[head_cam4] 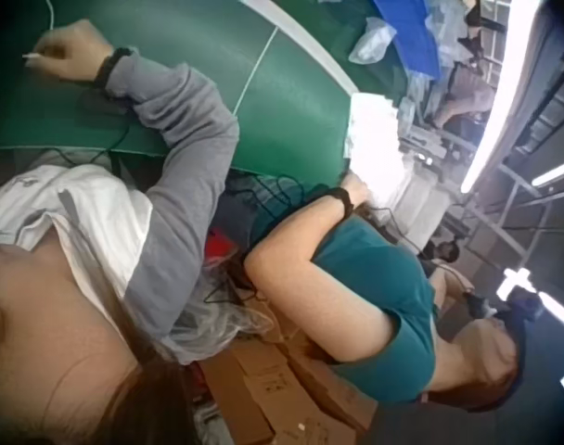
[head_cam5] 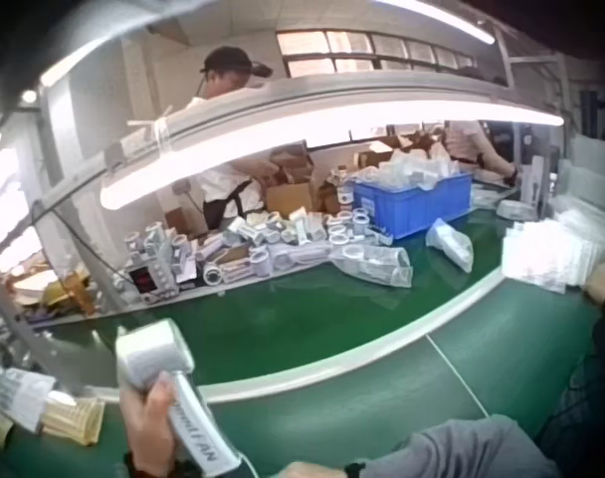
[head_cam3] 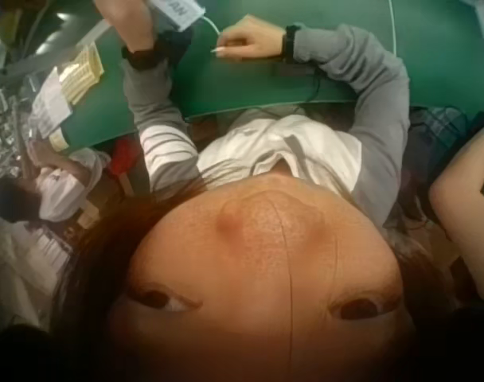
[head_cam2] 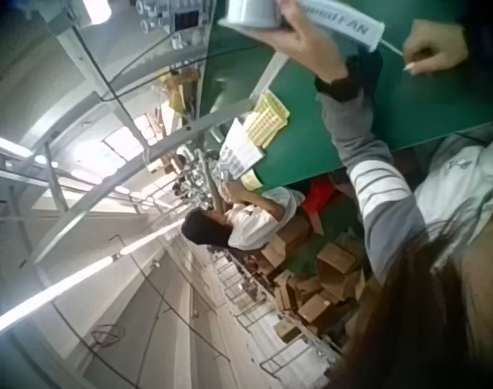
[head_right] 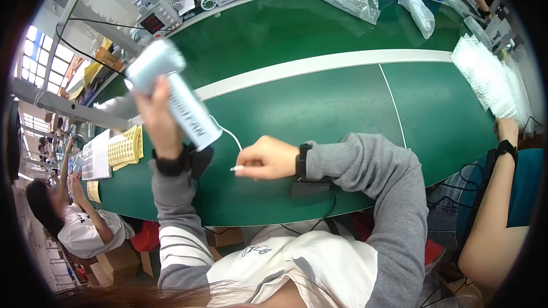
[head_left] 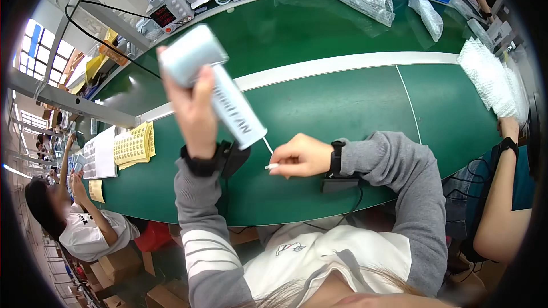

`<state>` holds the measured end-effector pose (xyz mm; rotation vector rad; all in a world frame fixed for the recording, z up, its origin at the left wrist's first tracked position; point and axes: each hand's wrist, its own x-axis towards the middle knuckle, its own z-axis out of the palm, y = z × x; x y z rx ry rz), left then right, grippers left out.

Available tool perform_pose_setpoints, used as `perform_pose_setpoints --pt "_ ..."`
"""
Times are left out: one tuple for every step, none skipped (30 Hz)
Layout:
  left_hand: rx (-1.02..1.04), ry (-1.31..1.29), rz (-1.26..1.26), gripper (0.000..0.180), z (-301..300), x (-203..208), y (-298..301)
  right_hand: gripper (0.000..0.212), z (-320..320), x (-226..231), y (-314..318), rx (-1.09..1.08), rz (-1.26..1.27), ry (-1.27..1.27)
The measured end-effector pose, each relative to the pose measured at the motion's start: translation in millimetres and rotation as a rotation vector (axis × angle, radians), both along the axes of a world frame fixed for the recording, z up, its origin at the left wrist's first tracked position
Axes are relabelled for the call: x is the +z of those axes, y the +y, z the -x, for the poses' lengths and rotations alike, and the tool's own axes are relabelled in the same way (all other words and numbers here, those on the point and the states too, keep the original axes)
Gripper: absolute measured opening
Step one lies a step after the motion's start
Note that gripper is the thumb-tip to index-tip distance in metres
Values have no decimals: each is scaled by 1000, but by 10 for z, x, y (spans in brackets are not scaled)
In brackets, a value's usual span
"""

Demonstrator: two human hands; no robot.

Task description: Testing the charging functionality and cleaning portable handheld fans on an electronics production line.

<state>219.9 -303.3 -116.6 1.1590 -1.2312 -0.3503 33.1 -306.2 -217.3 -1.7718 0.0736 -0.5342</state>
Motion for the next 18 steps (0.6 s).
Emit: perform_pose_setpoints --pt "-172 5 -41 74 173 -166 -226 14 6 -11 77 53 130 -4" --pt "-203 -116 -117 72 385 -303 -374 14 25 -9 161 113 261 17" --pt "-207 -281 -162 76 625 -411 -524 15 46 -4 243 155 334 -73" --pt "-243 -404 -183 78 863 -489 -648 15 75 -5 328 222 406 -90" --pt "-310 -557 -219 80 1103 -549 -717 15 113 -6 409 215 404 -123" --pt "-355 -647 -278 79 1336 -599 -762 16 151 -6 463 274 482 -71" --pt "-409 -738 -340 78 1566 -634 -814 16 180 -10 494 333 559 -20" --pt "-436 -857 -365 79 1791 -666 -865 16 210 -21 515 415 641 47" --pt "-445 -955 -321 81 1998 -695 -924 16 230 -35 517 398 634 31" --pt "-477 -981 -323 80 2196 -727 -978 17 244 -55 516 386 624 34" --pt "-482 -992 -273 80 2372 -772 -1027 18 253 -80 519 373 613 36" --pt "-490 -992 -292 80 2526 -821 -1070 18 260 -111 519 327 587 -15" --pt "-488 -988 -323 80 2653 -875 -1109 18 257 -146 530 363 604 43" --pt "-494 -955 -322 79 2733 -930 -1139 19 246 -176 547 295 570 -35" --pt "-480 -975 -350 79 2787 -993 -1158 19 245 -212 556 228 536 -111" --pt "-496 -944 -348 79 2815 -1040 -1167 19 241 -233 569 173 509 -176" --pt "-513 -915 -347 79 2819 -1076 -1175 19 236 -249 566 168 497 -181" --pt "-546 -889 -339 79 2790 -1086 -1184 18 229 -249 550 180 482 -216"
